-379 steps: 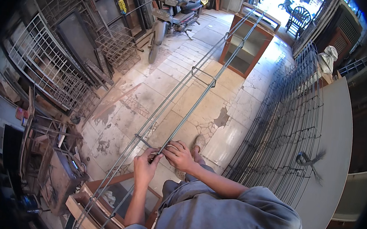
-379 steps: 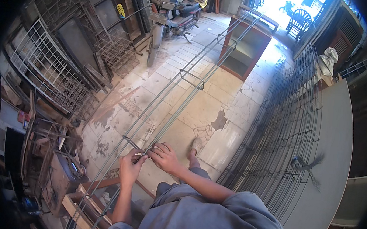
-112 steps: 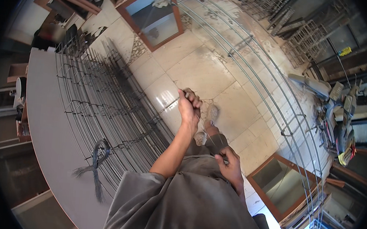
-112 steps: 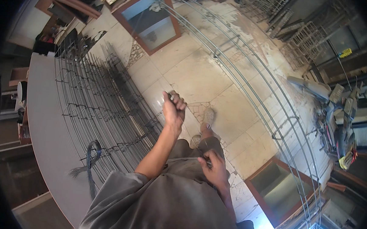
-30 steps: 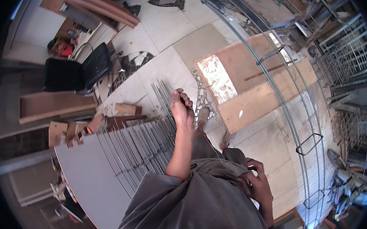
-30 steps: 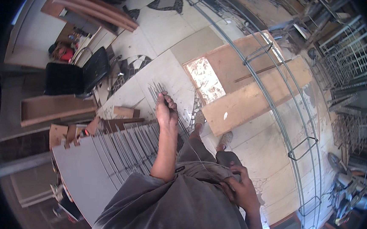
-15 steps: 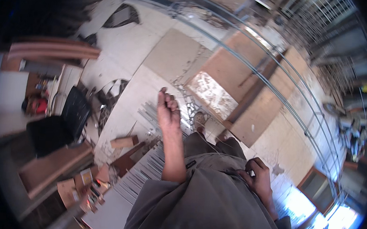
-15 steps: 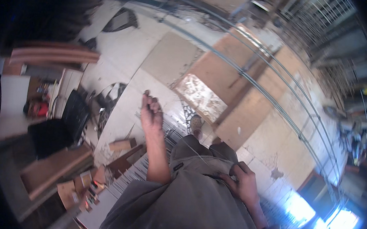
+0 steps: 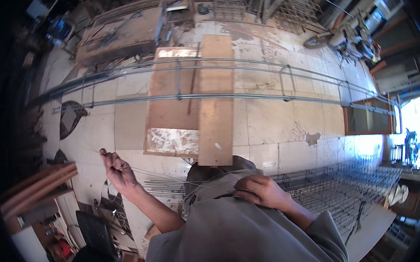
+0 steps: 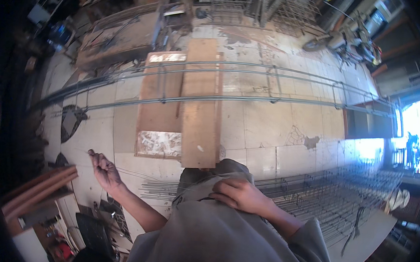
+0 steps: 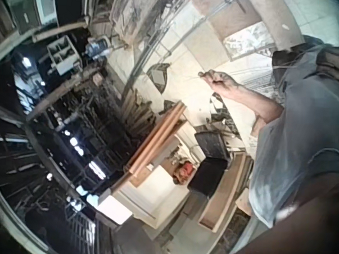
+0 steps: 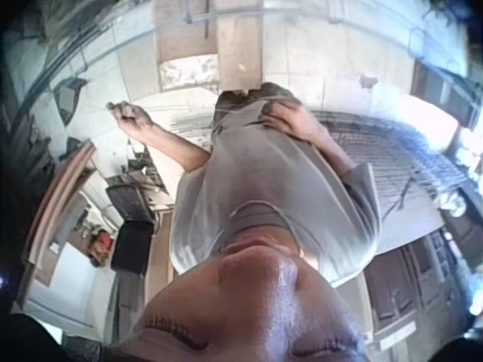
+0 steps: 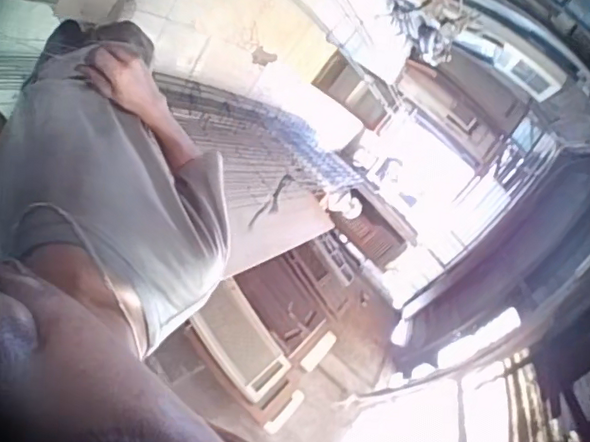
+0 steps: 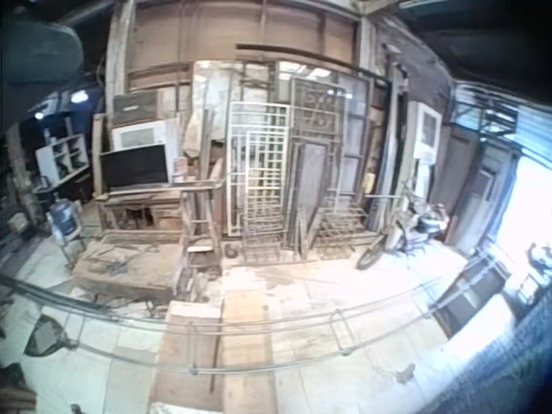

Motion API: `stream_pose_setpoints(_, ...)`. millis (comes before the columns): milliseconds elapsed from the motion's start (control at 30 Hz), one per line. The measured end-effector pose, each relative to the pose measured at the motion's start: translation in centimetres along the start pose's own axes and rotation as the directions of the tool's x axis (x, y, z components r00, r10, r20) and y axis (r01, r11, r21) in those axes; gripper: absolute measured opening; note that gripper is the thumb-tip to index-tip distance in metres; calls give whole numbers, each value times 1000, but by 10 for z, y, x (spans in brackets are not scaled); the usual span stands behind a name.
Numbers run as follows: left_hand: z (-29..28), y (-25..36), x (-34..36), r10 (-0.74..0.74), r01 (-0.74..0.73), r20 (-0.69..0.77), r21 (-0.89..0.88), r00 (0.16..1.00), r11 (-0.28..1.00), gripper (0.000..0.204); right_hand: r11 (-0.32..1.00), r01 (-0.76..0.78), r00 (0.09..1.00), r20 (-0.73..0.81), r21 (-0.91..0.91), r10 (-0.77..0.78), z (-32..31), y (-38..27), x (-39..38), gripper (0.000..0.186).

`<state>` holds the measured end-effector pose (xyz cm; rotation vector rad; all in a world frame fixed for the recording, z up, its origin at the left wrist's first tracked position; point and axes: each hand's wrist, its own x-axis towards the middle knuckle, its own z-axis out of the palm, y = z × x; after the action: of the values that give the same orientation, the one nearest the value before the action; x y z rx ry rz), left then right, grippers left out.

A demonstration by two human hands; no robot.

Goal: The person assembles a metal rebar cage by hand, using wire to secure the intersections of the rebar rods.

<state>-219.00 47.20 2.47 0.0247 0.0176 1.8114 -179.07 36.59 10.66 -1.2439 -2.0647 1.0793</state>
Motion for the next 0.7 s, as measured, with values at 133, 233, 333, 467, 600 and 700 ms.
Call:
stream_pose_setpoints(133,26,-31,13,-26,18,76,102,997,995,15,970,-60,992,-94,235,84,-15,12,-8,22)
stream_pose_setpoints(233,36,-42,17,-16,9,58,129,998,992,14,958,-90,982,-138,273,131,-11,21,-15,30)
stream_pose_setpoints(333,33,-42,17,104,-88,-63,211,993,974,20,985,-145,986,-74,98,153,-15,25,-16,41)
stream_pose_setpoints(467,50,-72,12,37,-41,27,180,999,983,18,987,-119,992,-46,-109,115,-17,32,-18,41)
stream_pose_setpoints(600,58,-79,9,79,-78,5,218,997,973,15,988,-38,999,22,-147,42,-16,40,-20,37)
stream_pose_setpoints(700,63,-84,13,80,-71,-29,239,996,969,14,983,-6,1000,0,-182,6,-15,41,-21,37)
